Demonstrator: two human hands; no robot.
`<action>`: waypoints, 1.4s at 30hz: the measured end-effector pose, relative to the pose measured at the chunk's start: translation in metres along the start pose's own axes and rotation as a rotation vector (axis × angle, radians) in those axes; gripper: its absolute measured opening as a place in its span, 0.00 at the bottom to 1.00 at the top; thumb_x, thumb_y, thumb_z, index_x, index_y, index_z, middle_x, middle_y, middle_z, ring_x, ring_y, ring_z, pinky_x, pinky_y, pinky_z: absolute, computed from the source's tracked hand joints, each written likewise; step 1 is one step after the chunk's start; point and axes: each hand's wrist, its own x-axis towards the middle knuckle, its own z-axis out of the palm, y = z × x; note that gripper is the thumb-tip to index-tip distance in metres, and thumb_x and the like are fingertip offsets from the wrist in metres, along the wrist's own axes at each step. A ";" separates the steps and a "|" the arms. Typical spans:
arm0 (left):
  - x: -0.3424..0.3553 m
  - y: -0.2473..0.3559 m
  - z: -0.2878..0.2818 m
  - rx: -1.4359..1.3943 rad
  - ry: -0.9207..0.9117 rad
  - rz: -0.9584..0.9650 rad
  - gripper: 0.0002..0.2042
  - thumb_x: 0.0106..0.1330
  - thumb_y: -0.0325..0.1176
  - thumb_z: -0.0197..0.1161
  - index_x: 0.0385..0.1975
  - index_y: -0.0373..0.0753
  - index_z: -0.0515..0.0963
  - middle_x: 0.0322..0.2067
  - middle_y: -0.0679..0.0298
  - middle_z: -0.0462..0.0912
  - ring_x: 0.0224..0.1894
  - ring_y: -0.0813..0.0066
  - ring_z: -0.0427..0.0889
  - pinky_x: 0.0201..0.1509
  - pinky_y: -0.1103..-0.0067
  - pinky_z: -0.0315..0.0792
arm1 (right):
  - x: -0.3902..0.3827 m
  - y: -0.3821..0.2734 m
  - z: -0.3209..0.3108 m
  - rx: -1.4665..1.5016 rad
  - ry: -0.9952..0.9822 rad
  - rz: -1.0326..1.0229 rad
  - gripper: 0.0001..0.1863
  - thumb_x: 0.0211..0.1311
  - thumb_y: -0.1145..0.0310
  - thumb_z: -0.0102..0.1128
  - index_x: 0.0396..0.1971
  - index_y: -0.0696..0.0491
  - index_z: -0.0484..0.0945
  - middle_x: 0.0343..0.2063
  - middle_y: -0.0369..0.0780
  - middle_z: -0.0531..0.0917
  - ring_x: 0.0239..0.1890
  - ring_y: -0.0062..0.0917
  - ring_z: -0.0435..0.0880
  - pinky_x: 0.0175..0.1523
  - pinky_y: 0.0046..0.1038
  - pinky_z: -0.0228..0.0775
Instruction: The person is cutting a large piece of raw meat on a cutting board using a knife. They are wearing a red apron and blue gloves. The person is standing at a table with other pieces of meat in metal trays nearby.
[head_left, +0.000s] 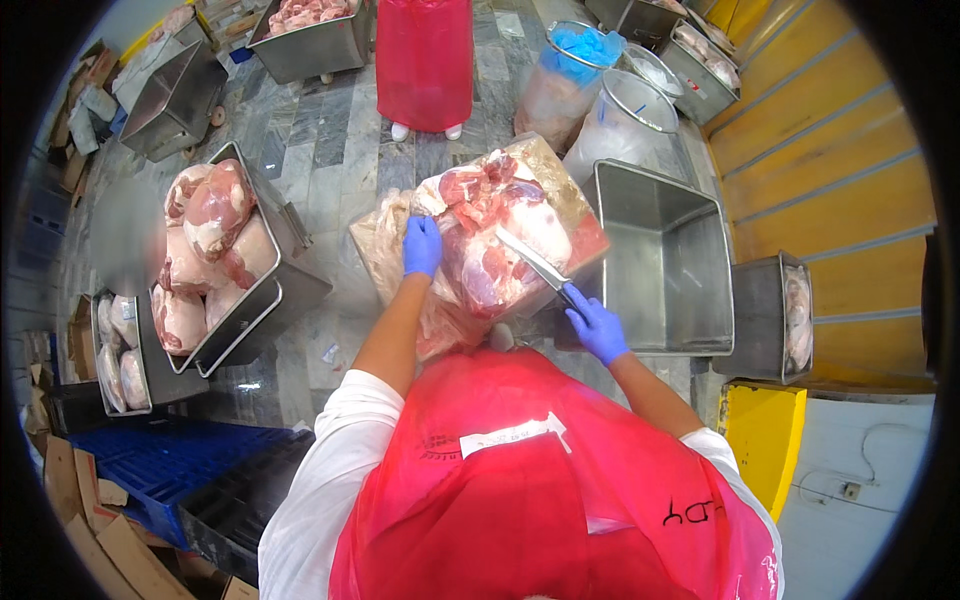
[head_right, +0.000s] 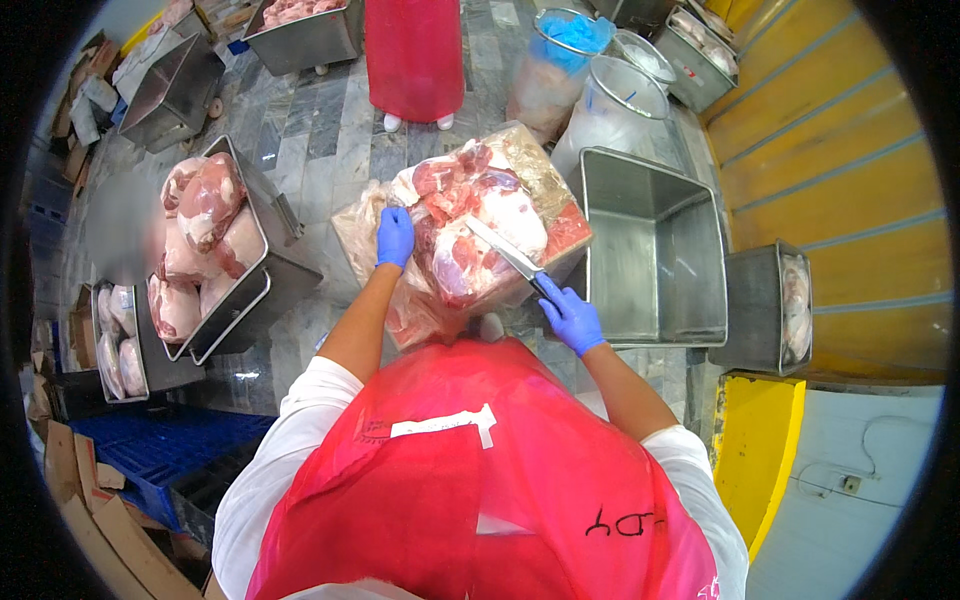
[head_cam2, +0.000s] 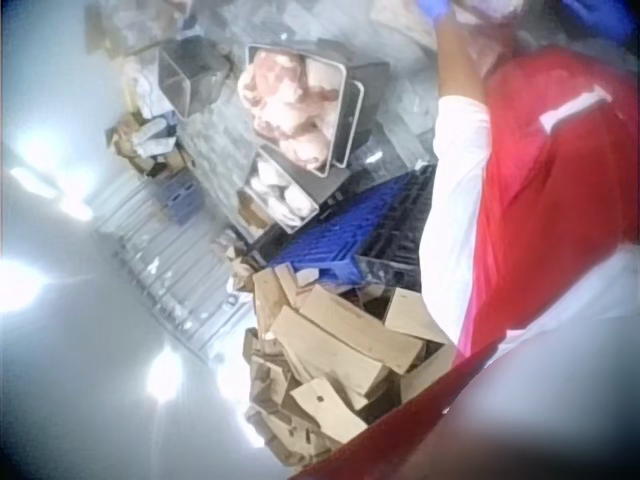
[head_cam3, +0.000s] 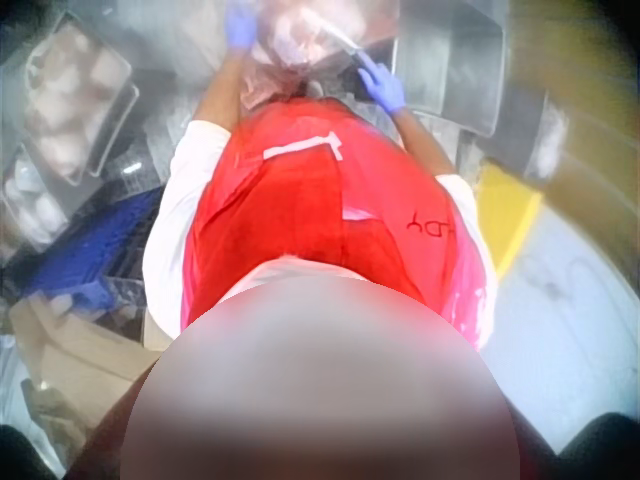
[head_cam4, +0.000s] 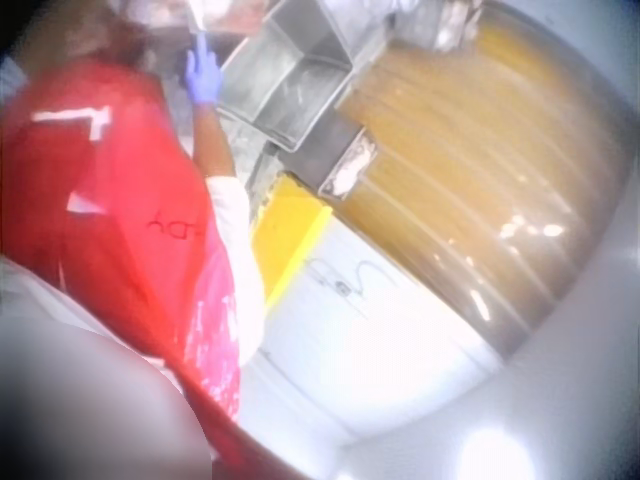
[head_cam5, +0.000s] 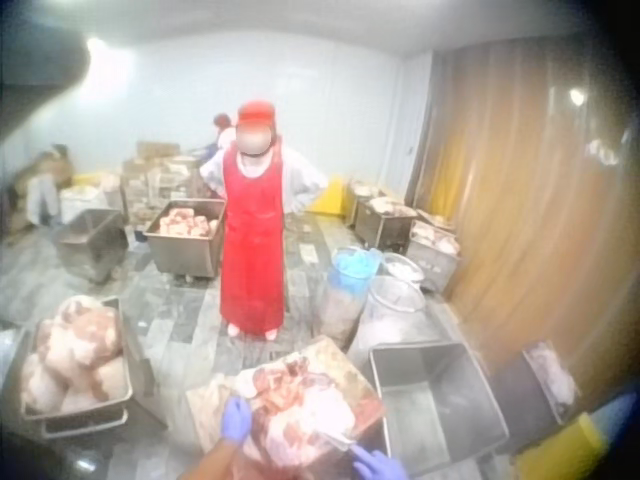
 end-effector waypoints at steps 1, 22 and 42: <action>0.000 -0.002 -0.002 0.004 -0.008 0.011 0.19 0.76 0.47 0.51 0.41 0.33 0.73 0.39 0.37 0.83 0.45 0.33 0.81 0.51 0.53 0.73 | 0.000 -0.001 -0.006 0.039 0.005 -0.010 0.29 0.70 0.56 0.61 0.70 0.29 0.70 0.28 0.44 0.79 0.29 0.44 0.82 0.35 0.45 0.77; -0.003 -0.012 0.002 0.024 -0.013 -0.068 0.22 0.76 0.48 0.48 0.43 0.30 0.76 0.45 0.34 0.82 0.50 0.32 0.80 0.55 0.54 0.73 | -0.038 -0.016 -0.096 0.161 0.058 0.012 0.27 0.65 0.63 0.68 0.64 0.35 0.78 0.30 0.45 0.84 0.30 0.40 0.85 0.38 0.38 0.78; -0.010 -0.002 0.001 -0.018 0.027 -0.134 0.19 0.76 0.48 0.49 0.44 0.35 0.75 0.39 0.35 0.83 0.44 0.29 0.80 0.49 0.47 0.73 | 0.155 -0.120 -0.251 -0.481 -0.538 -0.299 0.20 0.67 0.53 0.58 0.58 0.31 0.82 0.28 0.50 0.86 0.32 0.49 0.86 0.41 0.48 0.79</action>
